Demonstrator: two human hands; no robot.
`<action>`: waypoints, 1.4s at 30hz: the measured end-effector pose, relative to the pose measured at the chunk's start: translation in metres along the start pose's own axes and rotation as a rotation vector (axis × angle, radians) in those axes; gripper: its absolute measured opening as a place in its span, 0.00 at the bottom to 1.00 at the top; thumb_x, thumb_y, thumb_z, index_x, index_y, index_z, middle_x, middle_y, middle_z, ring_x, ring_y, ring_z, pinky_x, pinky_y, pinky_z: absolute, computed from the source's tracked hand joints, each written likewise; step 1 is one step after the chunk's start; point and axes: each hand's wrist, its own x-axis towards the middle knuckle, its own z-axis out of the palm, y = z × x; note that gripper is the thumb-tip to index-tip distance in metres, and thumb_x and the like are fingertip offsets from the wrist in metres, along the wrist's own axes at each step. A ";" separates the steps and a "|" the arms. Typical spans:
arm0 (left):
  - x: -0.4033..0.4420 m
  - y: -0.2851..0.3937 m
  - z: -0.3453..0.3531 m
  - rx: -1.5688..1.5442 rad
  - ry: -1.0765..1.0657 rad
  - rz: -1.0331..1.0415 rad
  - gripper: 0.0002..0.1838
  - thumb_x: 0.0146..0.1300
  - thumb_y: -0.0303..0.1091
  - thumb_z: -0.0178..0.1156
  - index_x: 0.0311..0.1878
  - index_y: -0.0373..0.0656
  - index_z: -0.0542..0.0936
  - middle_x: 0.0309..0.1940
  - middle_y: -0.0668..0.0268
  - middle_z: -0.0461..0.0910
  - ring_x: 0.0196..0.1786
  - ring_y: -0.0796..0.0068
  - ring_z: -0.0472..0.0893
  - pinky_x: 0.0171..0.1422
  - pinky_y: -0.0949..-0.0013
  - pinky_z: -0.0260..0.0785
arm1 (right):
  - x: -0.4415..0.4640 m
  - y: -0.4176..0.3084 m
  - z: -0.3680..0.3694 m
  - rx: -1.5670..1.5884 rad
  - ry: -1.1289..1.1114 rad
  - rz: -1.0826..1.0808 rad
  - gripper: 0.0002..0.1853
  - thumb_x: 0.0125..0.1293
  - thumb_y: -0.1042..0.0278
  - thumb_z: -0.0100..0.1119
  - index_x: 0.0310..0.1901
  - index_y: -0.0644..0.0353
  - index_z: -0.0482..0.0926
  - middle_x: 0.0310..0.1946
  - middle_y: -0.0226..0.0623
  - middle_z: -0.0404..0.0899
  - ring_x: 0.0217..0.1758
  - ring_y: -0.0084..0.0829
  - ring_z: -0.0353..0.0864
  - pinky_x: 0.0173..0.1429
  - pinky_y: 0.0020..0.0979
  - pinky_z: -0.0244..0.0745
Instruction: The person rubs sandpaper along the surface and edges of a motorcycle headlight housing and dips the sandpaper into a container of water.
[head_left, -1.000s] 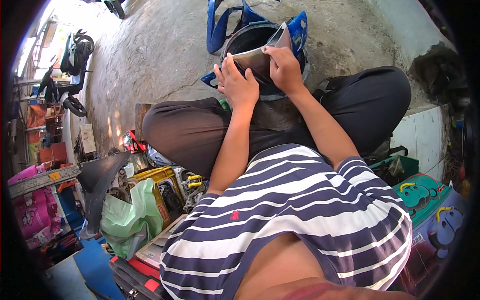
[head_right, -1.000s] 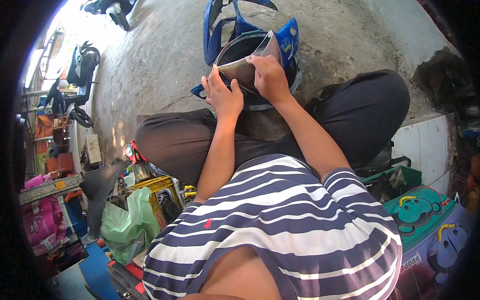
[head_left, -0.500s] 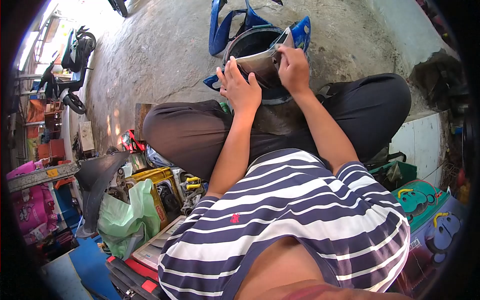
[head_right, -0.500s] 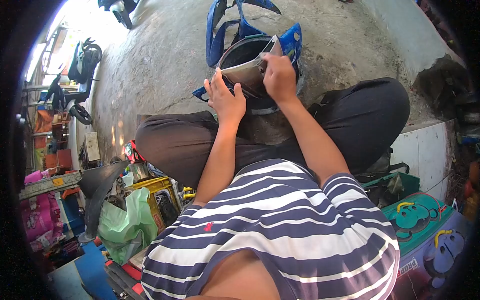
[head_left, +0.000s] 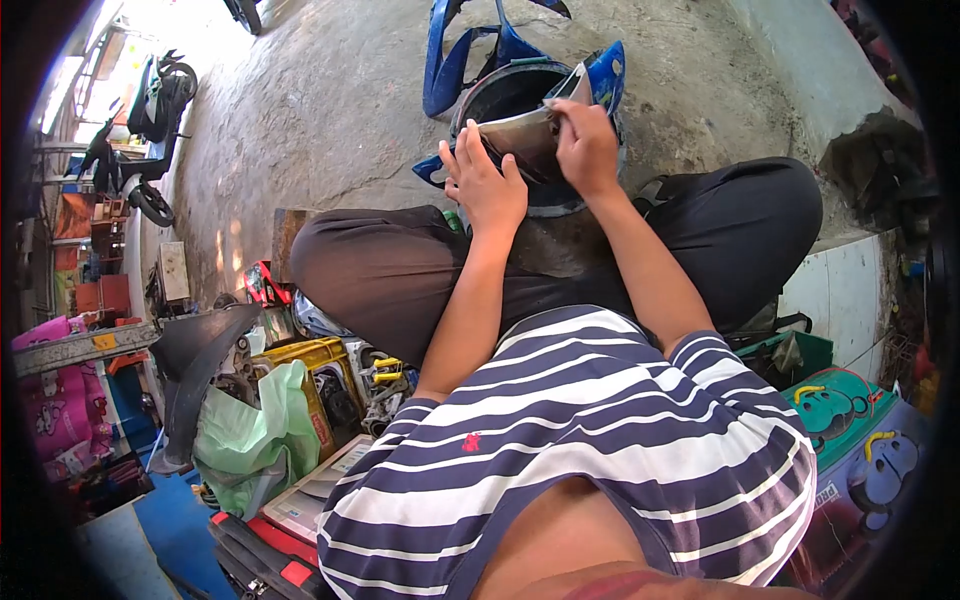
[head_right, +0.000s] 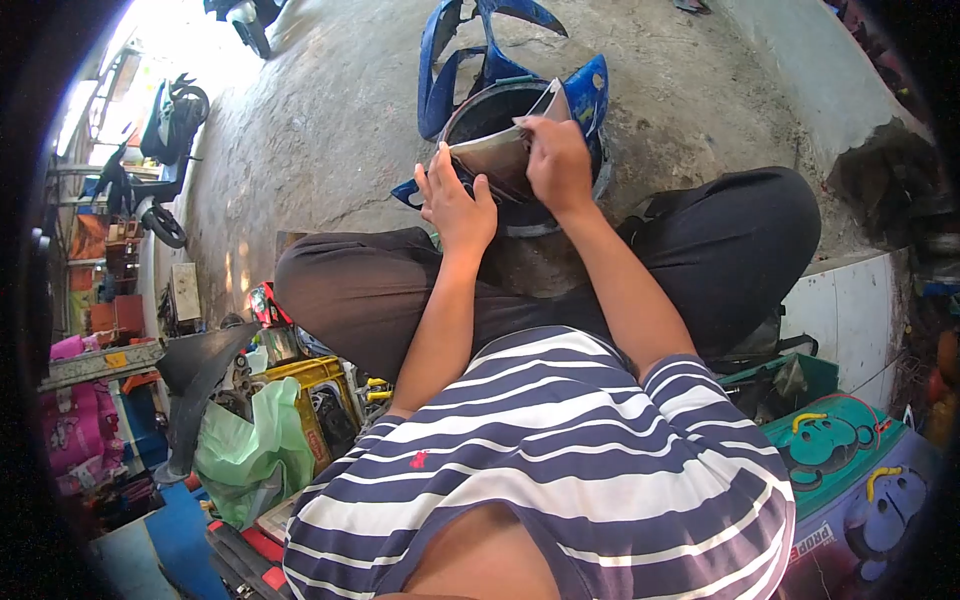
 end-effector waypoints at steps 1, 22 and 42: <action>0.000 0.000 -0.001 0.006 0.005 -0.001 0.44 0.72 0.36 0.68 0.87 0.45 0.59 0.85 0.51 0.63 0.91 0.34 0.49 0.80 0.18 0.54 | 0.004 0.007 -0.001 -0.026 0.045 0.022 0.16 0.66 0.85 0.63 0.51 0.58 0.89 0.45 0.43 0.92 0.44 0.50 0.85 0.51 0.46 0.81; -0.001 0.001 0.004 0.018 -0.006 -0.009 0.46 0.72 0.37 0.69 0.88 0.45 0.57 0.86 0.50 0.61 0.91 0.33 0.49 0.81 0.18 0.52 | 0.005 0.005 -0.004 -0.070 0.007 -0.009 0.16 0.66 0.85 0.61 0.51 0.57 0.89 0.41 0.43 0.91 0.45 0.50 0.85 0.55 0.46 0.79; -0.002 0.004 0.004 -0.004 0.003 0.000 0.47 0.72 0.37 0.70 0.88 0.42 0.56 0.87 0.50 0.59 0.92 0.34 0.48 0.81 0.18 0.52 | -0.005 0.000 0.004 0.024 -0.019 -0.046 0.14 0.66 0.84 0.66 0.51 0.60 0.86 0.51 0.42 0.91 0.49 0.51 0.85 0.57 0.45 0.81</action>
